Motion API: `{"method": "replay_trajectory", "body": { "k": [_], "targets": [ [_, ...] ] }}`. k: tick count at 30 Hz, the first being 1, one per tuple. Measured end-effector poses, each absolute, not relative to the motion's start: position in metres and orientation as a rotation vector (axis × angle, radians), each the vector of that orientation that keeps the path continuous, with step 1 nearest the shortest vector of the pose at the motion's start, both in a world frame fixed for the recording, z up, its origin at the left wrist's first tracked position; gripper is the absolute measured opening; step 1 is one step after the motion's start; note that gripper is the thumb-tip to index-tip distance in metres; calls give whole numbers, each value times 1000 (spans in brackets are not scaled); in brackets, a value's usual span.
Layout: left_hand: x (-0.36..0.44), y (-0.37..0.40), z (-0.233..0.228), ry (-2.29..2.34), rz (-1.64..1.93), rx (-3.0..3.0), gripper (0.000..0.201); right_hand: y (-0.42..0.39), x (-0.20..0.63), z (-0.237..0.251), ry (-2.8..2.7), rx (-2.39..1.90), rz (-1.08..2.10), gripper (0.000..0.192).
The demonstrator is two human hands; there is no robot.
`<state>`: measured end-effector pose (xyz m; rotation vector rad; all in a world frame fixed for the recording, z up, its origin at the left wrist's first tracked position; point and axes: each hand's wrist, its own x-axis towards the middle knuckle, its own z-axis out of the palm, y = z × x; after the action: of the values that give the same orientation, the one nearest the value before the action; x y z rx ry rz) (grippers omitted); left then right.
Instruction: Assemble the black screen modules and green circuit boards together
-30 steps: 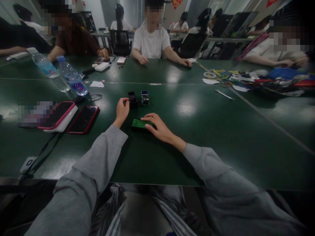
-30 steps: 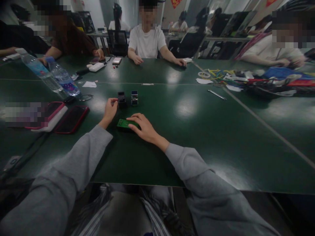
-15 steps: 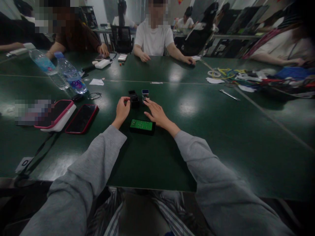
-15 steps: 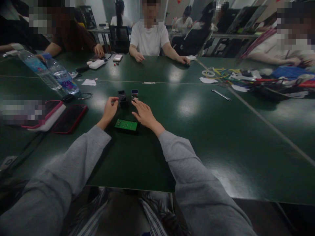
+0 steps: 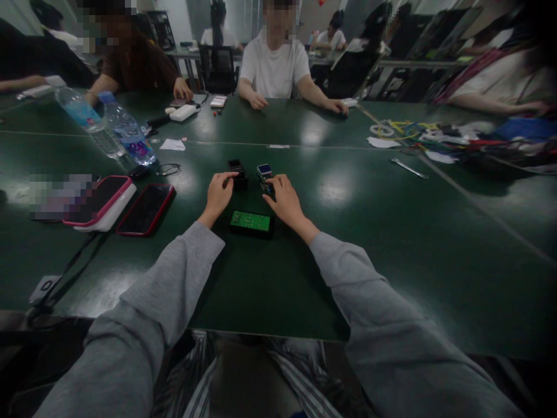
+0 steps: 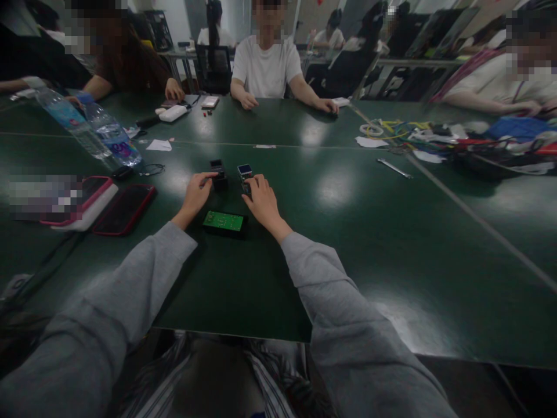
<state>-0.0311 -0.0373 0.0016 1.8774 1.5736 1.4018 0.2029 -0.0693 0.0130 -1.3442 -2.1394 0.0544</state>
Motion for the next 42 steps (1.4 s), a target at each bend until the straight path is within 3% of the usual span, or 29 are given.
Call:
{"method": "replay_trajectory", "body": {
  "k": [14, 25, 32, 37, 42],
  "targets": [
    [-30, -39, 3, 1545, 1397, 1857, 29, -69, 203, 12, -2042, -1281, 112, 26],
    [-25, -48, 14, 1488, 1389, 1933, 27, -68, 204, 10, -1885, -1357, 119, 48],
    [-25, -49, 15, 1437, 1378, 1940, 28, -78, 216, 11, -1973, -1328, 203, 49],
    [-25, -48, 13, 1432, 1393, 1928, 28, -145, 269, 19, -2093, -1293, 305, 55],
    [-23, -49, 14, 1451, 1387, 1922, 28, -239, 408, 15, -2013, -1518, 405, 51]
  ]
}}
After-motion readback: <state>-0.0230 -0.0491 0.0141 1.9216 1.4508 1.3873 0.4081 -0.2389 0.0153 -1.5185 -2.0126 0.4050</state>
